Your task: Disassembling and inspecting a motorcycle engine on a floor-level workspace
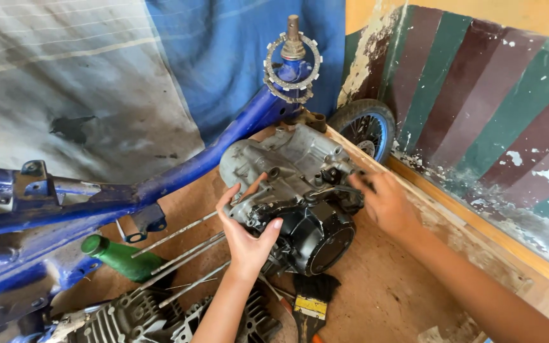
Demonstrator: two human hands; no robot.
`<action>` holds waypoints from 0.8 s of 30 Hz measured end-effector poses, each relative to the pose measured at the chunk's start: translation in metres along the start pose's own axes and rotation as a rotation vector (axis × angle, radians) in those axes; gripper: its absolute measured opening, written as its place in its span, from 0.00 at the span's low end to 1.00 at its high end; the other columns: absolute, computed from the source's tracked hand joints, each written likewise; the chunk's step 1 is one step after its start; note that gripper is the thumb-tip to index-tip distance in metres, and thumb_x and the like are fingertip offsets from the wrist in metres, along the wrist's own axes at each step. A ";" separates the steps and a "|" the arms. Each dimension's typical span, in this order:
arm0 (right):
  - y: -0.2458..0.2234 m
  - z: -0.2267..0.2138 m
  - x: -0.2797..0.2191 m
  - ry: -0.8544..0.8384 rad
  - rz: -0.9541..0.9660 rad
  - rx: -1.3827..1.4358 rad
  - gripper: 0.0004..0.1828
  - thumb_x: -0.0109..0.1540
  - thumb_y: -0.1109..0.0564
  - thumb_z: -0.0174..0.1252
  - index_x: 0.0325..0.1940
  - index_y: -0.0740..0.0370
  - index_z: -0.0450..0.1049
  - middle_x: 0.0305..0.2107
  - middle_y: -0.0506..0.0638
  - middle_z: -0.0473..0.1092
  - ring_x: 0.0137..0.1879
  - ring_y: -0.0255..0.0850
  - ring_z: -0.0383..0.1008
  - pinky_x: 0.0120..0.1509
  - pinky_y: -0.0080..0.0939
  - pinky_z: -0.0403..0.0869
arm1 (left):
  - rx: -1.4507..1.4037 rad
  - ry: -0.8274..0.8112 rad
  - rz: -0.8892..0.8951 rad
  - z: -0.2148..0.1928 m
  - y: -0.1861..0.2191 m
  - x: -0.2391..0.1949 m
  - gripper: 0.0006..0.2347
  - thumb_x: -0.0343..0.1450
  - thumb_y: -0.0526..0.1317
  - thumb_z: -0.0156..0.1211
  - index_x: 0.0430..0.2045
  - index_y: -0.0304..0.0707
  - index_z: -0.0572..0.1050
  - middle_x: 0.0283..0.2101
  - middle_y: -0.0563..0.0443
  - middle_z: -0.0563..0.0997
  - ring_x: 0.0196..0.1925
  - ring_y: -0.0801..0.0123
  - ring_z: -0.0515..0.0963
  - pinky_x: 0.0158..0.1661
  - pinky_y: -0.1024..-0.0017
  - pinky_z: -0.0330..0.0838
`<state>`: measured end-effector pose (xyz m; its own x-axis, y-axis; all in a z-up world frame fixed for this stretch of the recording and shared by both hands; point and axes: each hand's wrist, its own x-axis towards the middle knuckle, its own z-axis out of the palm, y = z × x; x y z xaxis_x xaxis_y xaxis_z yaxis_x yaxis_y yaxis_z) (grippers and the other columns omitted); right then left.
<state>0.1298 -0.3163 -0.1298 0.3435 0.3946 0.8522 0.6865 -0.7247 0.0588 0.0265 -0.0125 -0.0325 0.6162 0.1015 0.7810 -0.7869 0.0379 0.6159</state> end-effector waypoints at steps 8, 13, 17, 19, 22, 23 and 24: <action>0.038 -0.006 0.007 -0.009 -0.219 0.104 0.11 0.65 0.57 0.49 0.31 0.55 0.76 0.39 0.53 0.68 0.40 0.48 0.64 0.45 0.46 0.65 | 0.079 -0.006 0.012 -0.001 0.007 0.003 0.35 0.64 0.42 0.73 0.58 0.30 0.53 0.59 0.29 0.77 0.56 0.53 0.80 0.61 0.58 0.66; 0.027 -0.018 0.028 0.030 0.069 0.160 0.21 0.63 0.65 0.56 0.60 0.55 0.78 0.48 0.55 0.69 0.51 0.52 0.69 0.56 0.48 0.68 | 0.089 -0.006 0.014 0.001 0.008 0.002 0.35 0.64 0.42 0.72 0.58 0.30 0.53 0.59 0.30 0.77 0.57 0.52 0.80 0.61 0.57 0.65; 0.035 -0.015 0.012 -0.139 0.064 0.082 0.22 0.60 0.67 0.55 0.58 0.58 0.77 0.46 0.56 0.70 0.49 0.53 0.70 0.53 0.49 0.70 | 0.101 -0.009 0.022 0.000 0.007 0.006 0.34 0.65 0.43 0.72 0.58 0.31 0.53 0.59 0.31 0.77 0.57 0.53 0.80 0.62 0.58 0.65; 0.042 -0.026 0.009 -0.218 0.064 -0.011 0.20 0.59 0.66 0.56 0.54 0.57 0.79 0.44 0.54 0.71 0.48 0.50 0.69 0.52 0.47 0.68 | 0.106 -0.009 0.013 0.001 0.007 0.002 0.34 0.65 0.44 0.72 0.57 0.31 0.53 0.59 0.32 0.78 0.57 0.53 0.80 0.62 0.59 0.65; 0.042 -0.039 0.029 -0.275 0.115 -0.013 0.12 0.60 0.60 0.59 0.47 0.55 0.81 0.39 0.50 0.71 0.46 0.44 0.69 0.52 0.43 0.67 | 0.088 -0.004 0.013 0.003 0.007 0.003 0.35 0.65 0.44 0.72 0.58 0.31 0.53 0.59 0.33 0.78 0.57 0.55 0.80 0.62 0.59 0.64; 0.030 -0.047 0.044 -0.154 0.171 0.074 0.15 0.62 0.60 0.59 0.53 0.56 0.80 0.41 0.51 0.71 0.47 0.46 0.71 0.52 0.44 0.69 | 0.102 -0.009 0.013 0.002 0.008 0.004 0.34 0.65 0.44 0.72 0.58 0.31 0.53 0.59 0.33 0.78 0.57 0.55 0.80 0.62 0.59 0.64; 0.017 -0.054 0.060 -0.033 0.223 0.163 0.18 0.65 0.61 0.59 0.59 0.57 0.78 0.42 0.51 0.71 0.48 0.48 0.72 0.53 0.44 0.71 | 0.119 -0.011 0.014 0.001 0.009 0.004 0.34 0.65 0.44 0.71 0.58 0.31 0.53 0.59 0.33 0.78 0.58 0.54 0.80 0.62 0.58 0.64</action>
<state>0.1273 -0.3357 -0.0492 0.5167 0.2559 0.8170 0.6849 -0.6962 -0.2151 0.0215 -0.0125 -0.0235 0.6062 0.0907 0.7902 -0.7862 -0.0817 0.6125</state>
